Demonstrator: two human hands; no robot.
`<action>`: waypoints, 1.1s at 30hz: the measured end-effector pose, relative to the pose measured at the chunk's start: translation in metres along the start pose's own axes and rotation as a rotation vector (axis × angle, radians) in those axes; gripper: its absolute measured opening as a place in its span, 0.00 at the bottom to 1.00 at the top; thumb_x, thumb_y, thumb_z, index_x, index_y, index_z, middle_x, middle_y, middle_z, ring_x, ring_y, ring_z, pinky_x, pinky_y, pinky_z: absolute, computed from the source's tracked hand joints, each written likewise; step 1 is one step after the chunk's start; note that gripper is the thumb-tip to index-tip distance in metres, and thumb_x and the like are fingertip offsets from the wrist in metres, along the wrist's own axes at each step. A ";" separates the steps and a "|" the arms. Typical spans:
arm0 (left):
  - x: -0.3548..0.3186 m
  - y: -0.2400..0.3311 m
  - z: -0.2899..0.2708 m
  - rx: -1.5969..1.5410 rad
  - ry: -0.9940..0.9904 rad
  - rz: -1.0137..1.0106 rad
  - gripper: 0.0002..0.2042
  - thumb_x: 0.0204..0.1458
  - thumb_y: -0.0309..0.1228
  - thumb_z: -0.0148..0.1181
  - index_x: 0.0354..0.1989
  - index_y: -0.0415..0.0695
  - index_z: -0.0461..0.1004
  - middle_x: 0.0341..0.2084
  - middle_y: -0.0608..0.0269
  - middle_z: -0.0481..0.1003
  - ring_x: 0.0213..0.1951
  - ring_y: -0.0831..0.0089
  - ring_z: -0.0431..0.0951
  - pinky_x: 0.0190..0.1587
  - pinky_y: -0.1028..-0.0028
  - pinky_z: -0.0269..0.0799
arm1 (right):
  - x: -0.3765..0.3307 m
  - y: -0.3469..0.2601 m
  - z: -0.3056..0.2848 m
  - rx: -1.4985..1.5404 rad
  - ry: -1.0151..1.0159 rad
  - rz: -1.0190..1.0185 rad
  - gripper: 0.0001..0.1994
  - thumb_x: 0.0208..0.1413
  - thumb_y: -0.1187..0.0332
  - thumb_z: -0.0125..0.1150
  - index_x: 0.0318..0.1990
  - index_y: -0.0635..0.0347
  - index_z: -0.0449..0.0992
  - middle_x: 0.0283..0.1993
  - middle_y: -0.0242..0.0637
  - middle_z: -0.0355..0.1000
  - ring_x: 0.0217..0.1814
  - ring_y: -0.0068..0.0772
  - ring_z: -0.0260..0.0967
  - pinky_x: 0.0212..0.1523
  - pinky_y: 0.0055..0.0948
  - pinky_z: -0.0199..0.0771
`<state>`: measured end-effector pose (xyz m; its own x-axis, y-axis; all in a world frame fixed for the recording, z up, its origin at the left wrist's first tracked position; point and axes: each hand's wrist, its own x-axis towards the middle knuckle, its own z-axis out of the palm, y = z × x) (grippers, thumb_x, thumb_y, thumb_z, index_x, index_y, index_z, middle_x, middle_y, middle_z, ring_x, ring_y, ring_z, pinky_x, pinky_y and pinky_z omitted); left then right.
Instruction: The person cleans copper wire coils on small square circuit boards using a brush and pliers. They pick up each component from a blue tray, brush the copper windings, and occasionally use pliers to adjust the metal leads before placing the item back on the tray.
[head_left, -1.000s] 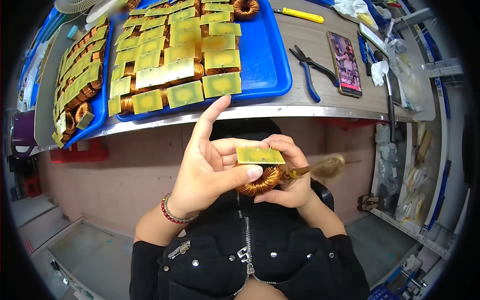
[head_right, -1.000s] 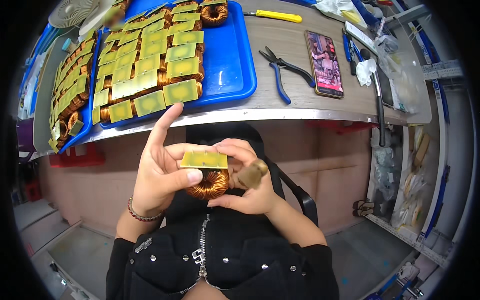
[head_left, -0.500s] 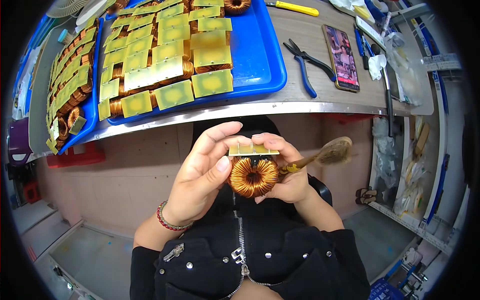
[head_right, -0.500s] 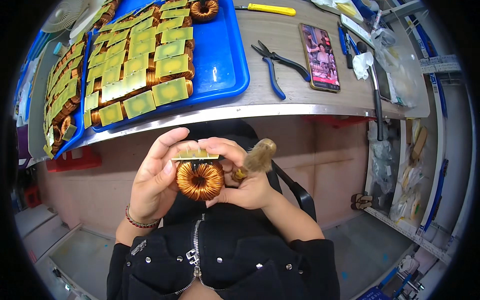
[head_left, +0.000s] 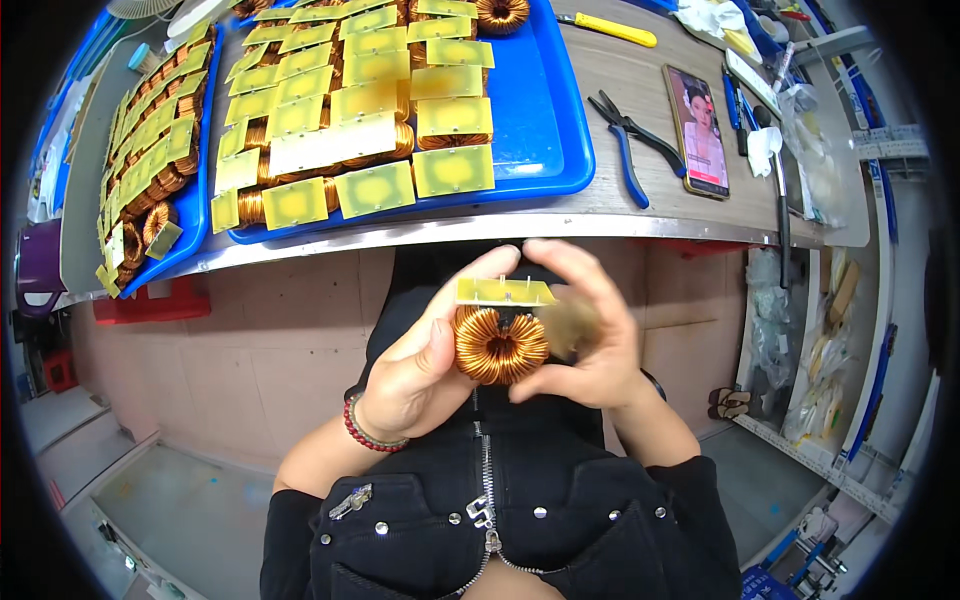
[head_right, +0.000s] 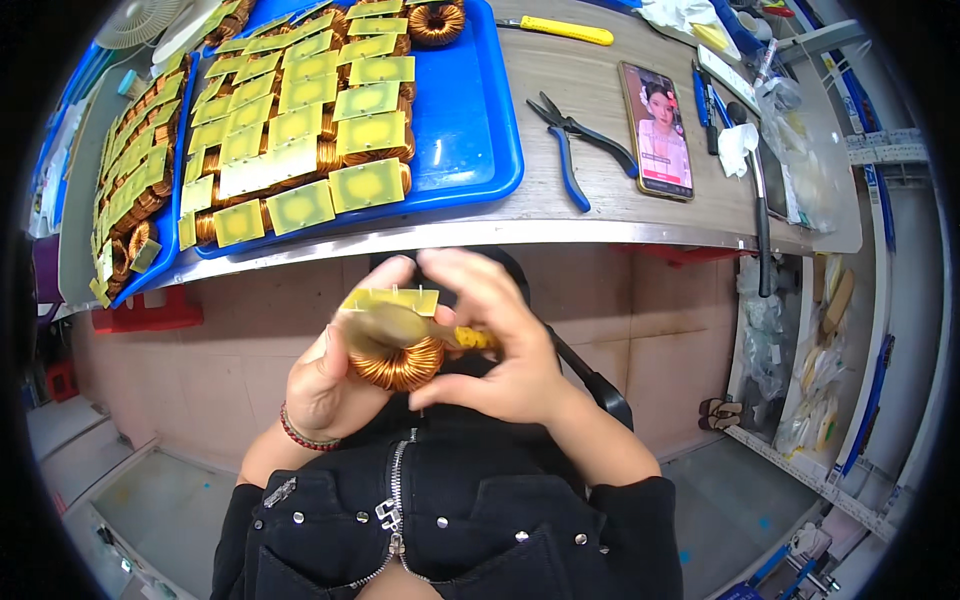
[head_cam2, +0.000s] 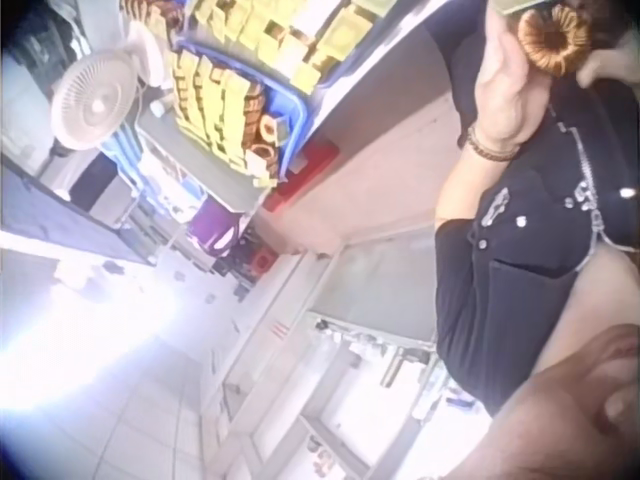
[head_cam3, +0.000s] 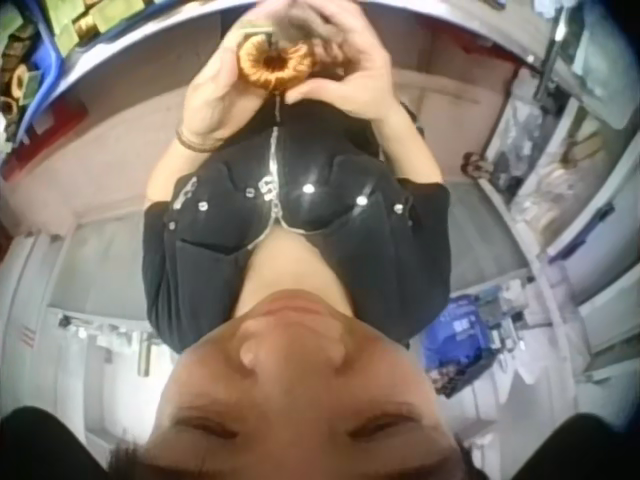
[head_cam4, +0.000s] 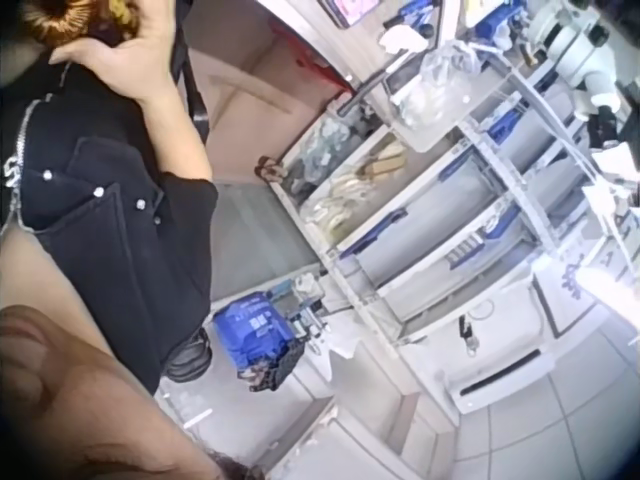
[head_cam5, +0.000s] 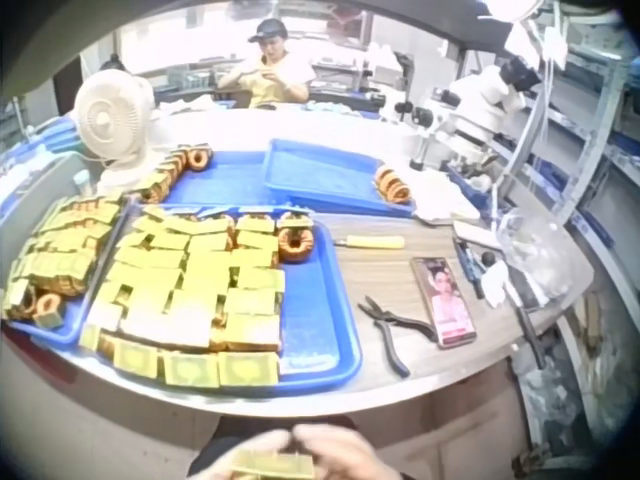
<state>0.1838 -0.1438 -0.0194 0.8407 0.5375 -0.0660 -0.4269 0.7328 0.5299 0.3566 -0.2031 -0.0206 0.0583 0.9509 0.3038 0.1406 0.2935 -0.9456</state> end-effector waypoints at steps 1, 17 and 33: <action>0.000 0.000 0.005 -0.030 0.018 0.059 0.37 0.54 0.47 0.47 0.63 0.38 0.38 0.56 0.48 0.57 0.59 0.58 0.58 0.61 0.62 0.50 | -0.005 -0.007 -0.003 0.043 0.090 0.119 0.32 0.37 0.69 0.70 0.53 0.63 0.65 0.53 0.43 0.60 0.46 0.31 0.63 0.42 0.24 0.67; 0.004 -0.004 -0.002 0.389 0.240 0.441 0.36 0.50 0.48 0.53 0.61 0.44 0.45 0.54 0.46 0.58 0.55 0.54 0.62 0.56 0.61 0.58 | -0.018 -0.039 -0.009 -0.693 -0.034 0.127 0.14 0.41 0.72 0.64 0.39 0.55 0.78 0.24 0.33 0.67 0.18 0.26 0.63 0.18 0.22 0.61; 0.008 -0.006 -0.007 0.248 0.026 0.343 0.33 0.55 0.46 0.46 0.62 0.40 0.43 0.55 0.50 0.58 0.57 0.57 0.60 0.58 0.61 0.54 | 0.016 -0.055 0.016 -0.427 -0.572 -0.279 0.10 0.45 0.63 0.62 0.33 0.57 0.74 0.19 0.27 0.57 0.20 0.24 0.60 0.58 0.50 0.56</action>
<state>0.1908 -0.1410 -0.0288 0.6536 0.7455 0.1302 -0.5848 0.3884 0.7121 0.3341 -0.2021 0.0341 -0.5399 0.7839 0.3068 0.4517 0.5773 -0.6802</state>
